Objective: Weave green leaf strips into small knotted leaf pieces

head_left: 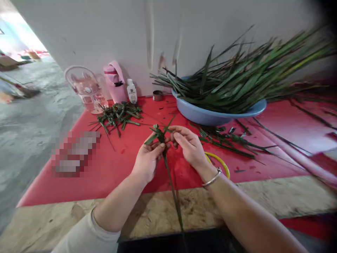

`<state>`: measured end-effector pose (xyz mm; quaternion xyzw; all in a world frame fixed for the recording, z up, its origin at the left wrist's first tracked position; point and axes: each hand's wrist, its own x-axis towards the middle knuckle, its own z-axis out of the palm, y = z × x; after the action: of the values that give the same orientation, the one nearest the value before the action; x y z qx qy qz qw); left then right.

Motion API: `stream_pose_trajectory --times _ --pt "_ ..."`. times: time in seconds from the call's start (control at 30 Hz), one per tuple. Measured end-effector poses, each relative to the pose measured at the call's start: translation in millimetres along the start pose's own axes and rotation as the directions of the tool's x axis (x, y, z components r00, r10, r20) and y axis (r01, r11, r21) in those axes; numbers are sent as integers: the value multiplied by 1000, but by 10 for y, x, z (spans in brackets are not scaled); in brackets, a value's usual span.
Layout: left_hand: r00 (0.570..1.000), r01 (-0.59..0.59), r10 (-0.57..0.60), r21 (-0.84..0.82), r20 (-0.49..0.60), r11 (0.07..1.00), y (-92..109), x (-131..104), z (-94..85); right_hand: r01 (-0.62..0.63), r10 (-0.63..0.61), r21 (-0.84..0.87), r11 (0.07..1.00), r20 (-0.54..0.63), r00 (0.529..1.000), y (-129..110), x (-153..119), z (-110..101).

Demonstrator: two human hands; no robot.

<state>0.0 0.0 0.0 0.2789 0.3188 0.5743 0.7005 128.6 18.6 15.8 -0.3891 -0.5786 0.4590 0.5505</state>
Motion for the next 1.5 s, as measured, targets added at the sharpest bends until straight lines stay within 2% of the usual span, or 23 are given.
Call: stream_pose_trajectory --times 0.17,0.27,0.33,0.43,0.5,0.6,0.67,0.73,0.83,0.93,1.03,1.1,1.17,1.23,1.3,1.4,1.43,1.5 --pt "990 -108 108 7 -94 994 -1 -26 34 27 12 -256 966 150 989 17 -33 -42" --pt "979 -142 145 26 -145 989 13 -26 35 34 40 -278 960 259 965 31 -48 -20" --pt "971 -174 183 70 -153 982 27 -26 26 52 22 -284 957 250 968 50 -45 -15" --pt "968 -201 220 154 -121 967 52 -33 8 165 -105 -362 917 182 978 71 -29 -50" --pt "973 -203 220 202 -63 958 65 -34 -8 244 -209 -480 843 125 970 59 -18 -99" --pt "977 -192 206 197 -49 961 88 -11 -36 360 -395 -643 676 95 914 -20 -2 -182" --pt "981 -156 168 119 -99 981 134 11 -45 451 -479 -671 588 161 863 -117 20 -233" --pt "989 -92 93 15 -113 996 225 16 -37 520 -489 -677 521 263 832 -247 56 -281" --pt "998 60 -59 -63 6 996 416 -38 9 567 -442 -701 433 383 811 -467 135 -347" --pt "976 191 -186 -37 117 981 574 -119 67 584 -368 -713 388 461 808 -644 246 -390" --pt "951 277 -272 -13 148 961 633 -140 101 609 -283 -701 370 539 793 -718 372 -379" --pt "948 285 -284 11 142 958 622 -112 97 610 -229 -701 370 568 791 -703 441 -341" --pt "957 262 -266 48 118 964 584 -68 70 591 -198 -710 382 562 803 -646 480 -291" --pt "968 235 -240 62 78 970 528 -26 23 567 -250 -720 401 509 823 -562 478 -241" --pt "979 204 -204 16 18 979 462 3 -33 533 -383 -730 428 388 838 -464 433 -202" --pt "985 158 -163 -93 -56 983 361 9 -108 480 -570 -699 530 126 812 -315 294 -166" --pt "986 144 -153 -124 -62 982 331 1 -124 474 -588 -671 570 70 806 -268 236 -156" --pt "991 109 -121 -166 -61 980 280 -24 -139 471 -569 -609 638 40 822 -180 117 -128"
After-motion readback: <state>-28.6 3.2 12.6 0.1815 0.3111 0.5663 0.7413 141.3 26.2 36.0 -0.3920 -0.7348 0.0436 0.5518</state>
